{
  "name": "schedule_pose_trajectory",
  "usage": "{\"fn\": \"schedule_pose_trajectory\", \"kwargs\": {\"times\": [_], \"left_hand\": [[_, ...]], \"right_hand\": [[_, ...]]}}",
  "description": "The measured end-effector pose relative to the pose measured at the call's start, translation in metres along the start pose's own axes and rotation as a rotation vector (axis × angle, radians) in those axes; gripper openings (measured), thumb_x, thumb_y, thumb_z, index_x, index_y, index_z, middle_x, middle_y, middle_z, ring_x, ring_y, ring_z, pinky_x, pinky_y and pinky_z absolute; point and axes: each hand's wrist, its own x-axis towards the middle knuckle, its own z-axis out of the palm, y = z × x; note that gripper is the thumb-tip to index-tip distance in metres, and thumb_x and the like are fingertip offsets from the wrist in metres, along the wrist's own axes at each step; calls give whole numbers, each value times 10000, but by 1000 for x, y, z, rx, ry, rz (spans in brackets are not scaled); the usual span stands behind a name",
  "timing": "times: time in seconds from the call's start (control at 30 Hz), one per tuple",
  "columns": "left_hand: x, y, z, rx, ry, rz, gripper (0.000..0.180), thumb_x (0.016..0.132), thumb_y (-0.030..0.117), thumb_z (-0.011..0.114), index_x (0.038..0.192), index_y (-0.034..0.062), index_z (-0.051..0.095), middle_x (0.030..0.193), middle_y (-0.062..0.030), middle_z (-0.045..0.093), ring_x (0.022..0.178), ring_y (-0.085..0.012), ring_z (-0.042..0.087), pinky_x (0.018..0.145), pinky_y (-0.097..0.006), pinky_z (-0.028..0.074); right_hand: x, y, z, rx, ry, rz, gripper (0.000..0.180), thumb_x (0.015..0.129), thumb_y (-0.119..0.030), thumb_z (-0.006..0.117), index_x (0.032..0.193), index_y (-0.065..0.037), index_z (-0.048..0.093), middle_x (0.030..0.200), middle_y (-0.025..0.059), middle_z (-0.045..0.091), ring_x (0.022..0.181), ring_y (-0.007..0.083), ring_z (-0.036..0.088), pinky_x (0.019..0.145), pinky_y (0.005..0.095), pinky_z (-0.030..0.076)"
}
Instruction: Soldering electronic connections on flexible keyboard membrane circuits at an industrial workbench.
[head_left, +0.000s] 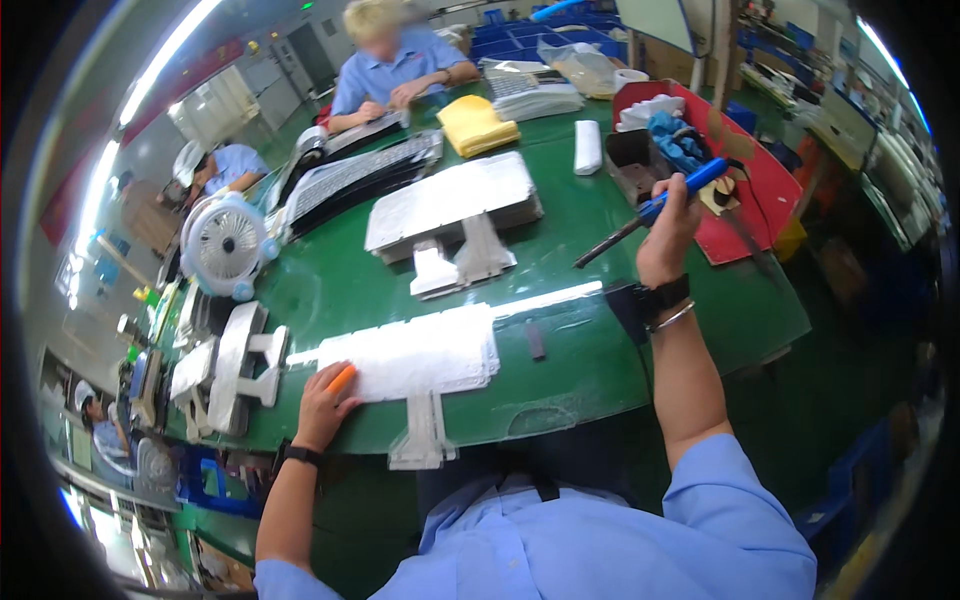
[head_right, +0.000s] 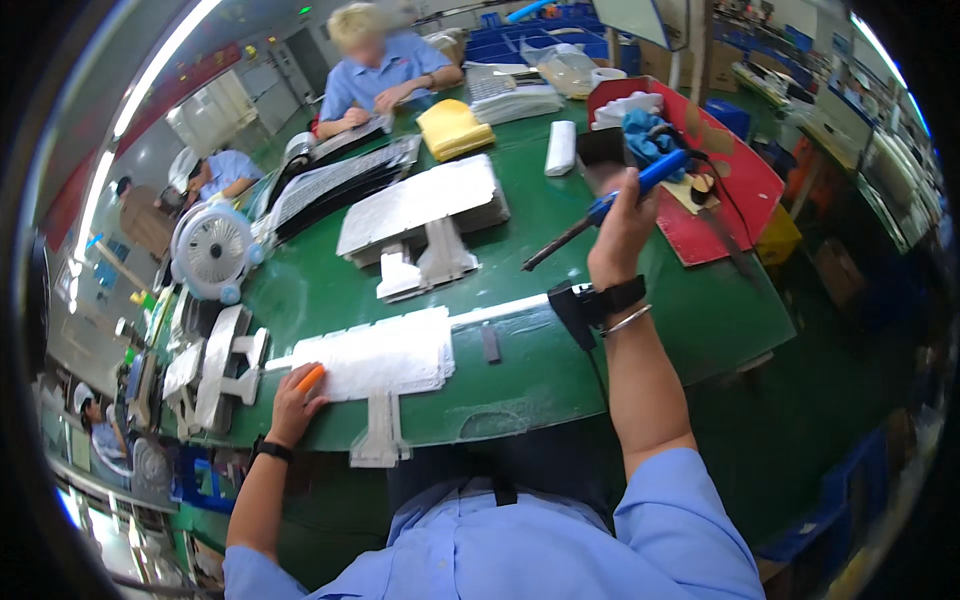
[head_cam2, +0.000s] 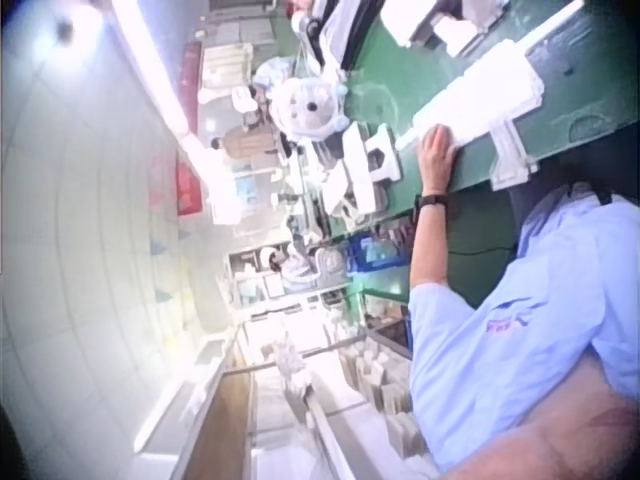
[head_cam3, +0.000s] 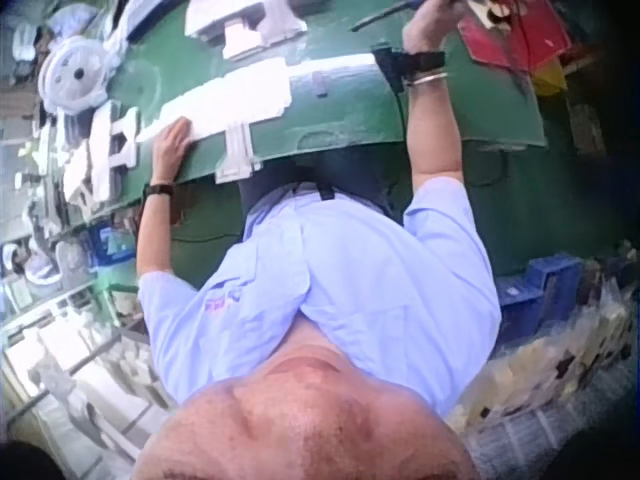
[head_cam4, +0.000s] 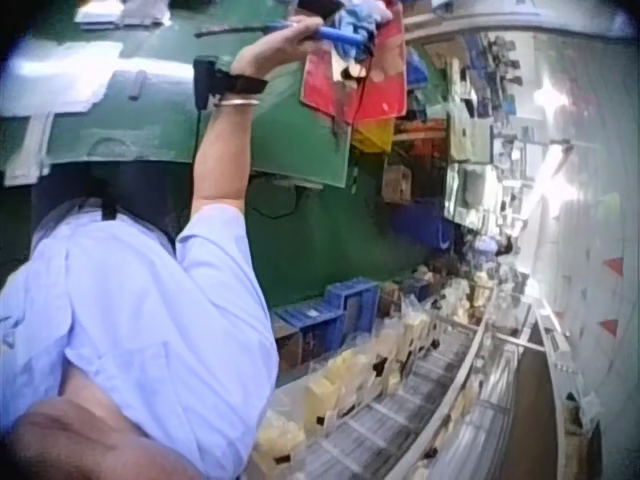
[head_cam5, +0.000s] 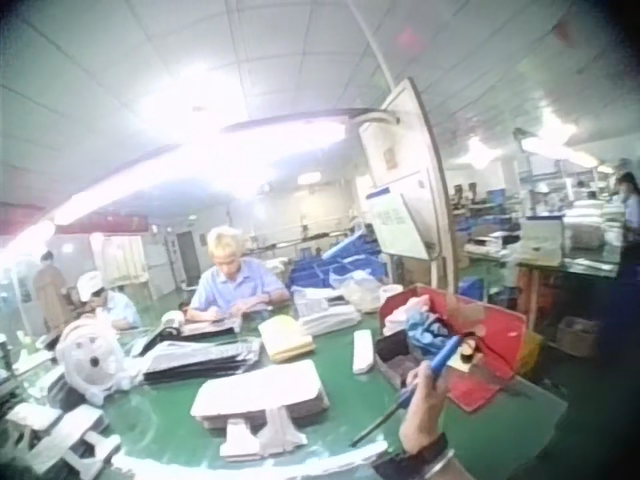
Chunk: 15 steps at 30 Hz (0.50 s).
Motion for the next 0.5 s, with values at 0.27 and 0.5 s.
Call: {"fn": "schedule_pose_trajectory", "kwargs": {"times": [0.27, 0.5], "left_hand": [[74, 99, -46, -56, -125, 173, 489, 750, 174, 699, 1189, 6, 561, 1261, -159, 530, 1199, -329, 466, 991, -463, 376], [112, 141, 15, 118, -481, 265, 792, 790, 437, 643, 1318, -83, 366, 1378, -279, 340, 1283, -442, 318, 1053, -490, 280]], "right_hand": [[-1, -10, -1, -98, -6, 18, 284, 919, -323, 539, 788, -77, 488, 721, -23, 468, 661, 69, 399, 623, 245, 328], [-1, -1, -8, -123, 40, -55, 332, 957, -393, 492, 775, -119, 445, 715, -39, 404, 650, 72, 384, 569, 259, 340]]}}
